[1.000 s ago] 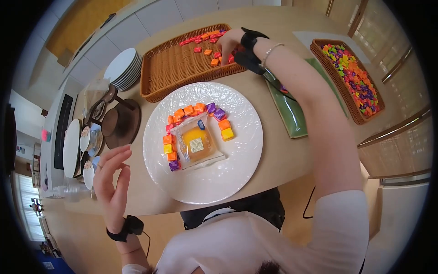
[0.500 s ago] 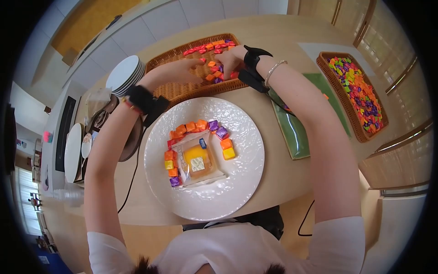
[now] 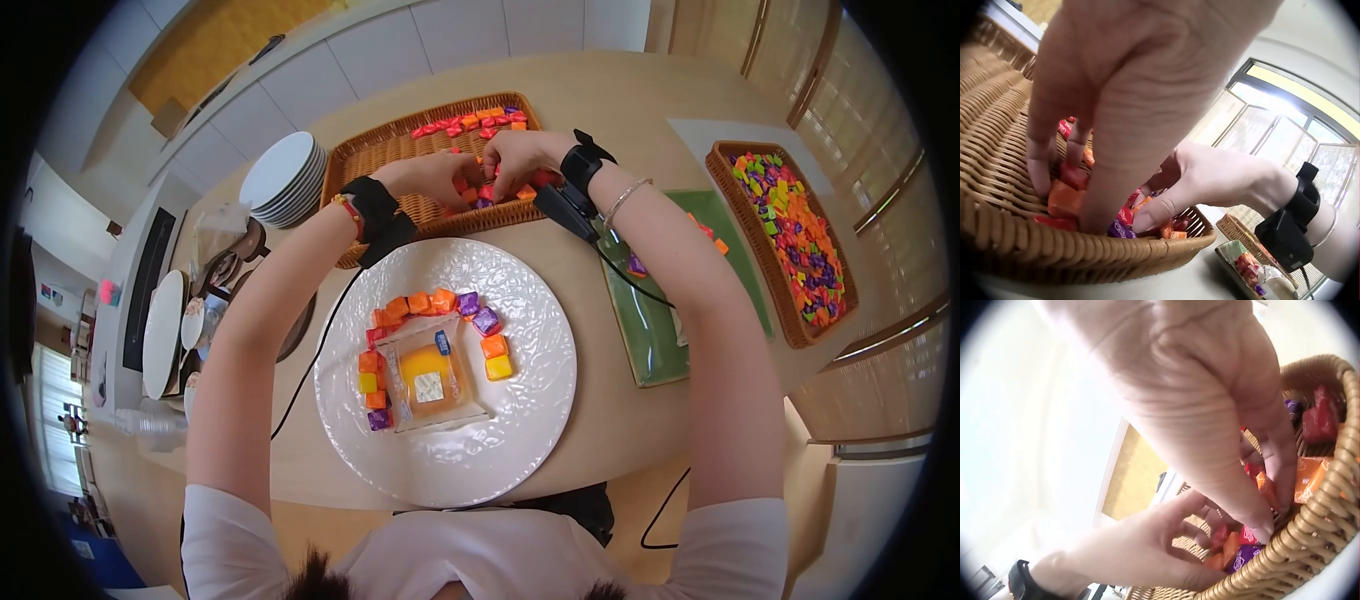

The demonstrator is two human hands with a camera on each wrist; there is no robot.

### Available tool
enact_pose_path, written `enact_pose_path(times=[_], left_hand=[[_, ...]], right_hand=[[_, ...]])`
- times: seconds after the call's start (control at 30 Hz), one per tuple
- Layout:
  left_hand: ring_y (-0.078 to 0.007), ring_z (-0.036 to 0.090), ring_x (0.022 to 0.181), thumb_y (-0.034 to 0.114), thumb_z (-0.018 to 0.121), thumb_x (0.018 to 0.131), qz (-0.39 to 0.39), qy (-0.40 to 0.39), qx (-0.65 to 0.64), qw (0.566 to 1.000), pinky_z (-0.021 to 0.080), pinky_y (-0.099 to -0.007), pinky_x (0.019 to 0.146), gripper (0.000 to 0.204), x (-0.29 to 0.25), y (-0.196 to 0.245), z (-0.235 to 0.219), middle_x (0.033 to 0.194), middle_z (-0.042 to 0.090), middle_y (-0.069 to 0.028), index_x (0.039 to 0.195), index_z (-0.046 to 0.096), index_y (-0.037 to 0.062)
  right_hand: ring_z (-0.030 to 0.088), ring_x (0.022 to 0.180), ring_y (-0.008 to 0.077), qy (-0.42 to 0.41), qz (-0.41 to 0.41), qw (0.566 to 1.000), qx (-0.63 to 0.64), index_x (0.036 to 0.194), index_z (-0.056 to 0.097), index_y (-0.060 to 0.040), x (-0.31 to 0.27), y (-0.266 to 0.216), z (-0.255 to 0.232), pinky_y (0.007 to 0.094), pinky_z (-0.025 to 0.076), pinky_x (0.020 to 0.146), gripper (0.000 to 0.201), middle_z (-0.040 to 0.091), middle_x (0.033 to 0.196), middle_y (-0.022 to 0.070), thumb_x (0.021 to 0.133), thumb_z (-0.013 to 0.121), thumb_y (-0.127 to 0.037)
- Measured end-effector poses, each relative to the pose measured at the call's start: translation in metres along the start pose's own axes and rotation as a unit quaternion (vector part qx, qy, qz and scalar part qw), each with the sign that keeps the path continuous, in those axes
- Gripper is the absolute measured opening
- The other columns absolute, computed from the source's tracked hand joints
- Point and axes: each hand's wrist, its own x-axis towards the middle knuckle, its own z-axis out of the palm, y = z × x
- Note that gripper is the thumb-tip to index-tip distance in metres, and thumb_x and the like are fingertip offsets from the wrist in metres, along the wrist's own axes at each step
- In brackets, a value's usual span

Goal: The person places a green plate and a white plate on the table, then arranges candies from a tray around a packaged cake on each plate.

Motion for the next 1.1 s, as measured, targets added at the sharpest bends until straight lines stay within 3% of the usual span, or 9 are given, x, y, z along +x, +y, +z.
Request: enact_pose_path(times=[0.17,0.27,0.47,0.57,0.7,0.87,0.93,1.03,1.1], left_hand=[[-0.0218,0.068,0.095,0.026,0.086,0.069,0.045,-0.006,-0.017,0.999,0.054,-0.0341,0.083,0.053,0.006,-0.01,-0.001,0.099,0.071,-0.009,0.113,0.065,0.0058],[-0.0209,0.069,0.092,0.026,0.087,0.068,0.006,0.006,-0.062,0.998,0.054,-0.0342,0.083,0.053,-0.006,0.002,-0.004,0.097,0.072,-0.0085,0.112,0.066,0.0063],[-0.0214,0.07,0.092,0.024,0.087,0.069,0.02,0.044,-0.039,0.998,0.054,-0.0331,0.082,0.051,-0.009,0.003,-0.002,0.098,0.074,-0.0092,0.112,0.068,0.0052],[-0.0206,0.07,0.089,0.023,0.086,0.07,0.027,0.052,-0.037,0.998,0.055,-0.0329,0.08,0.047,-0.005,-0.004,0.0,0.095,0.074,-0.0085,0.11,0.069,0.0044],[-0.0181,0.07,0.086,0.02,0.085,0.073,0.006,0.042,-0.095,0.995,0.055,-0.031,0.076,0.041,-0.01,0.002,0.0,0.094,0.074,-0.0076,0.108,0.07,0.0038],[-0.0142,0.069,0.083,0.02,0.084,0.076,-0.052,0.04,-0.158,0.985,0.055,-0.0288,0.073,0.037,-0.01,0.003,0.003,0.093,0.073,-0.0062,0.107,0.07,0.0032],[-0.0144,0.068,0.082,0.021,0.084,0.076,-0.044,0.056,-0.119,0.99,0.055,-0.0286,0.072,0.036,-0.004,0.005,0.003,0.092,0.073,-0.006,0.105,0.071,0.0037],[-0.0142,0.068,0.079,0.027,0.085,0.078,0.011,0.125,-0.052,0.991,0.054,-0.0284,0.068,0.032,0.002,0.005,0.01,0.087,0.072,-0.0044,0.098,0.072,0.0057],[-0.0142,0.068,0.08,0.027,0.085,0.078,0.0,0.099,-0.063,0.993,0.054,-0.0286,0.068,0.032,0.003,0.007,0.012,0.087,0.072,-0.0043,0.099,0.072,0.0064]], right_hand=[[0.069,0.079,0.0183,0.03,-0.109,0.977,-0.179,0.094,0.068,-0.0008,-0.003,-0.013,0.012,0.0322,0.055,0.068,0.028,0.07,0.089,0.0097,0.072,0.082,-0.01],[0.068,0.082,0.02,0.037,-0.129,0.975,-0.179,0.093,0.068,-0.0019,0.011,0.0,0.015,0.0338,0.055,0.071,0.027,0.07,0.088,0.0103,0.07,0.081,-0.011],[0.07,0.082,0.02,0.052,-0.108,0.973,-0.196,0.093,0.069,0.0004,0.001,-0.013,0.018,0.0323,0.056,0.071,0.023,0.071,0.087,0.0116,0.073,0.078,-0.008],[0.073,0.071,0.018,0.057,-0.077,0.994,-0.053,0.092,0.068,0.0021,-0.002,-0.009,0.016,0.0308,0.061,0.061,0.021,0.073,0.081,0.0116,0.074,0.079,-0.001],[0.073,0.07,0.0189,0.103,-0.107,0.973,-0.174,0.089,0.069,0.0015,-0.001,-0.016,0.022,0.0307,0.06,0.06,0.023,0.072,0.08,0.012,0.07,0.08,0.001],[0.072,0.068,0.0196,0.119,-0.071,0.98,-0.145,0.082,0.069,-0.0005,-0.009,-0.028,0.025,0.0327,0.059,0.058,0.021,0.071,0.077,0.0113,0.064,0.078,0.005],[0.071,0.072,0.0173,0.154,-0.078,0.969,-0.177,0.092,0.065,0.0016,-0.012,-0.03,0.02,0.0304,0.058,0.058,0.02,0.069,0.079,0.0107,0.074,0.073,0.003],[0.07,0.07,0.0158,0.176,-0.084,0.964,-0.179,0.095,0.065,-0.0004,-0.022,-0.037,0.002,0.0288,0.058,0.06,0.02,0.068,0.08,0.0089,0.077,0.072,0.002],[0.069,0.071,0.0147,0.186,-0.096,0.962,-0.173,0.096,0.065,-0.0012,-0.025,-0.033,-0.005,0.0276,0.057,0.061,0.02,0.068,0.081,0.0082,0.078,0.072,0.0]])
